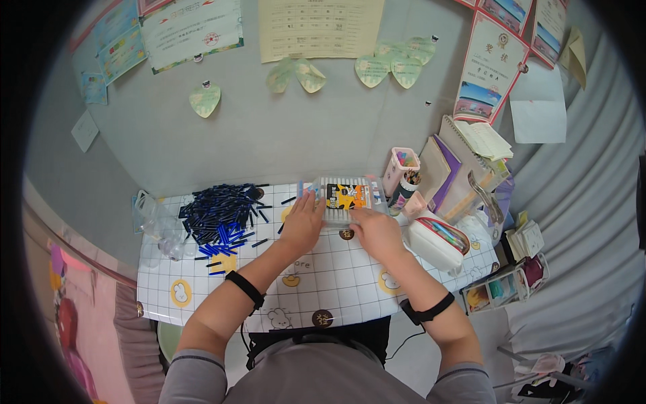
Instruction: Organizing stationery and assembling blue pen components at a desk.
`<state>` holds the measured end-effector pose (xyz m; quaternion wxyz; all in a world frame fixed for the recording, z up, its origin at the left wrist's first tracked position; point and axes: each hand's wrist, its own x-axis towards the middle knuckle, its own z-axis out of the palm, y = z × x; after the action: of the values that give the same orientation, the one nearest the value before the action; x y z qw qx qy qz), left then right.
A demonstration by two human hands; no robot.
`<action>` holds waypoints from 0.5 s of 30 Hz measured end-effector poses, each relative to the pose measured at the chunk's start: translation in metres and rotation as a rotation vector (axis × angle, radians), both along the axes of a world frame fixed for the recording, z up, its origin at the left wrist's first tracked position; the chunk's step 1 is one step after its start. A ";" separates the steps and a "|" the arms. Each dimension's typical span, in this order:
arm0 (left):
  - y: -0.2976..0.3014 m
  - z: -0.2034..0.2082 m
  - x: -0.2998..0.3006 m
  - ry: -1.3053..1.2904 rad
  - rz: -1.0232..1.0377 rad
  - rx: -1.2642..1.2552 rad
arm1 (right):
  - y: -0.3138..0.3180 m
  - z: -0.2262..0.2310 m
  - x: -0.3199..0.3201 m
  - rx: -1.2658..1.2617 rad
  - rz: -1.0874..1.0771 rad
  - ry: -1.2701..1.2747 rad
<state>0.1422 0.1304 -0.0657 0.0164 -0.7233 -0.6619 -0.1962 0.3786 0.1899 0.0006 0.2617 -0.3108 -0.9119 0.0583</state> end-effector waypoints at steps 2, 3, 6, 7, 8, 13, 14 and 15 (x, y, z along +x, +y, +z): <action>0.007 0.002 0.003 0.054 -0.022 0.046 | 0.000 0.022 0.019 -0.063 -0.094 -0.036; 0.007 0.007 0.006 0.067 0.011 -0.027 | -0.001 0.038 0.028 -0.060 -0.095 -0.039; 0.002 0.040 0.028 0.051 0.033 -0.082 | 0.017 0.061 0.064 -0.236 -0.355 -0.264; 0.002 0.053 0.040 0.017 0.020 -0.053 | 0.034 0.053 0.082 -0.152 -0.355 -0.230; 0.004 0.062 0.050 0.019 0.014 -0.055 | 0.044 0.049 0.092 -0.070 -0.351 -0.199; 0.025 0.074 0.081 -0.124 -0.121 0.031 | 0.081 0.043 0.106 -0.052 -0.266 -0.168; 0.037 0.072 0.085 -0.119 -0.129 0.042 | 0.102 0.032 0.111 -0.045 -0.142 -0.170; 0.040 0.064 0.090 -0.190 -0.165 0.066 | 0.112 0.017 0.116 -0.056 -0.016 -0.176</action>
<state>0.2318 0.1702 -0.0019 -0.0391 -0.7526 -0.5918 -0.2861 0.4944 0.3023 0.0173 0.1721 -0.3293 -0.9268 0.0542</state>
